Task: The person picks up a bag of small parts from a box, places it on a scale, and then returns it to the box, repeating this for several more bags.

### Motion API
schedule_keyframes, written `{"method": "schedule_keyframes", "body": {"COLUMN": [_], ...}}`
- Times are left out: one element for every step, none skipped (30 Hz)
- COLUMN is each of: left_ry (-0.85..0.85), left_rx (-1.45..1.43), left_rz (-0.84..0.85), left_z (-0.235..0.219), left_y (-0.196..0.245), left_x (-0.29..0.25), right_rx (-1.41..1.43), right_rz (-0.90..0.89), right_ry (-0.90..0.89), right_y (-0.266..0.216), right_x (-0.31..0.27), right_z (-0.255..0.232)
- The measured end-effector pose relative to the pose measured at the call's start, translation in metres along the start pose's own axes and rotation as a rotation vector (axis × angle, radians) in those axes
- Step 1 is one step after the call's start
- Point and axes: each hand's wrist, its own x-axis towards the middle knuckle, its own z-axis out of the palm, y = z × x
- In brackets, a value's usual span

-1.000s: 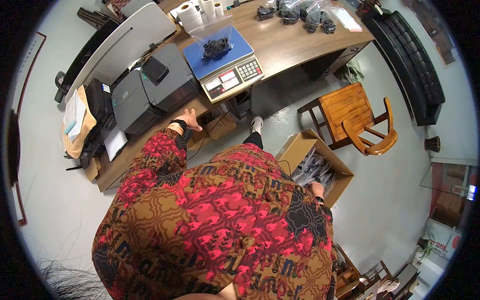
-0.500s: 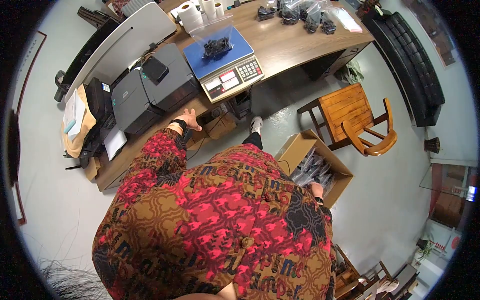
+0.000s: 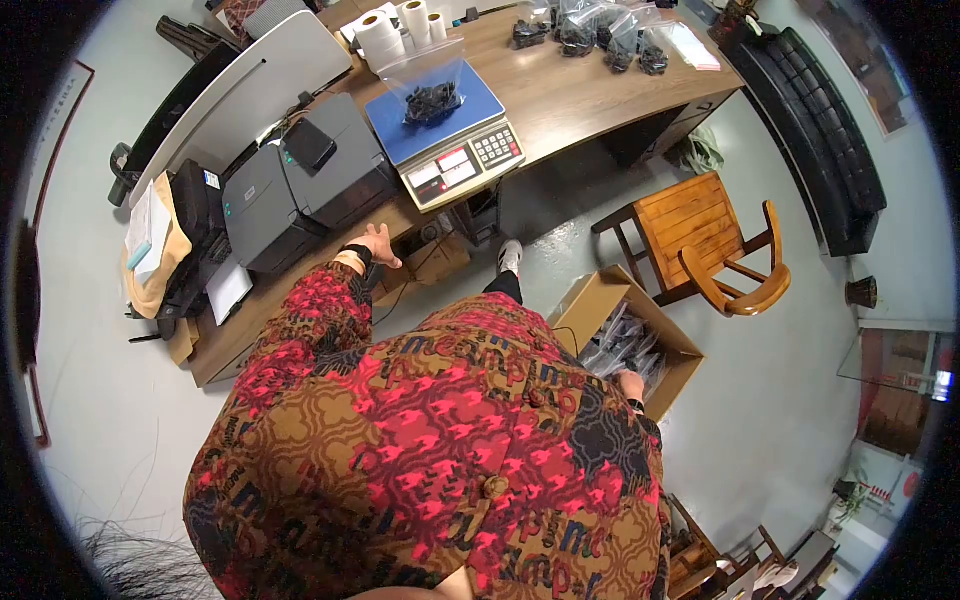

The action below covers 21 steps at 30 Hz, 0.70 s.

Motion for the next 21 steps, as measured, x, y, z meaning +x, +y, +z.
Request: {"method": "schedule_keyframes", "body": {"left_ry": [-0.005, -0.011, -0.013, -0.015, -0.017, 0.005, 0.004, 0.007, 0.009, 0.038, 0.035, -0.003, -0.040, -0.061, -0.061, -0.059, -0.058, -0.058, -0.053, -0.048, -0.049], "left_rx": [-0.002, -0.003, -0.002, 0.003, 0.008, 0.021, 0.021, 0.022, 0.022, 0.031, 0.031, 0.032, 0.033, 0.030, 0.030, 0.024, 0.018, 0.019, 0.021, 0.022, 0.022], "left_rz": [-0.004, -0.008, -0.009, -0.018, -0.027, -0.030, -0.032, -0.034, -0.035, -0.032, -0.033, -0.024, -0.014, -0.018, -0.018, -0.015, -0.013, -0.013, -0.002, 0.009, 0.008], "left_z": [-0.001, -0.002, -0.003, -0.003, -0.003, -0.002, -0.002, -0.003, -0.003, -0.001, -0.002, -0.004, -0.007, -0.009, -0.010, -0.010, -0.011, -0.011, -0.011, -0.011, -0.008], "left_y": [0.000, 0.000, 0.001, 0.001, 0.002, 0.003, 0.004, 0.004, 0.004, 0.004, 0.004, 0.004, 0.005, 0.006, 0.006, 0.006, 0.006, 0.006, 0.007, 0.007, 0.006], "left_x": [0.000, -0.001, -0.002, -0.002, -0.002, -0.001, -0.001, -0.001, -0.002, -0.003, -0.004, -0.004, -0.008, -0.003, -0.004, -0.005, -0.007, -0.008, -0.010, -0.010, -0.008], "right_rx": [-0.017, -0.016, -0.026, -0.036, -0.036, -0.012, 0.013, 0.013, 0.083, 0.153, 0.152, 0.111, 0.069, 0.067, 0.073, 0.080, 0.080, 0.104, 0.127, 0.127, 0.118], "right_rz": [-0.029, -0.028, -0.014, 0.001, 0.001, -0.004, -0.008, -0.009, 0.047, 0.102, 0.102, 0.082, 0.062, 0.064, 0.101, 0.137, 0.138, 0.080, 0.023, 0.023, 0.097], "right_ry": [-0.041, -0.044, -0.039, -0.032, -0.035, -0.044, -0.053, -0.057, -0.053, -0.048, -0.050, -0.086, -0.122, -0.125, -0.123, -0.120, -0.121, -0.105, -0.090, -0.092, -0.066], "right_y": [0.000, -0.002, -0.004, -0.004, -0.002, -0.001, 0.000, 0.000, 0.000, -0.001, -0.002, -0.002, -0.003, -0.005, -0.008, -0.009, -0.009, -0.008, -0.007, -0.003, 0.000], "right_x": [-0.002, -0.002, -0.002, -0.002, -0.003, -0.004, -0.004, -0.005, -0.005, -0.007, -0.007, -0.008, -0.009, -0.007, -0.008, -0.008, -0.010, -0.011, -0.013, -0.012, -0.009], "right_z": [-0.001, -0.001, -0.001, 0.001, 0.003, 0.005, 0.006, 0.008, 0.009, 0.008, 0.007, 0.006, 0.003, 0.000, -0.003, -0.003, -0.004, -0.005, -0.006, 0.004, 0.014]}}
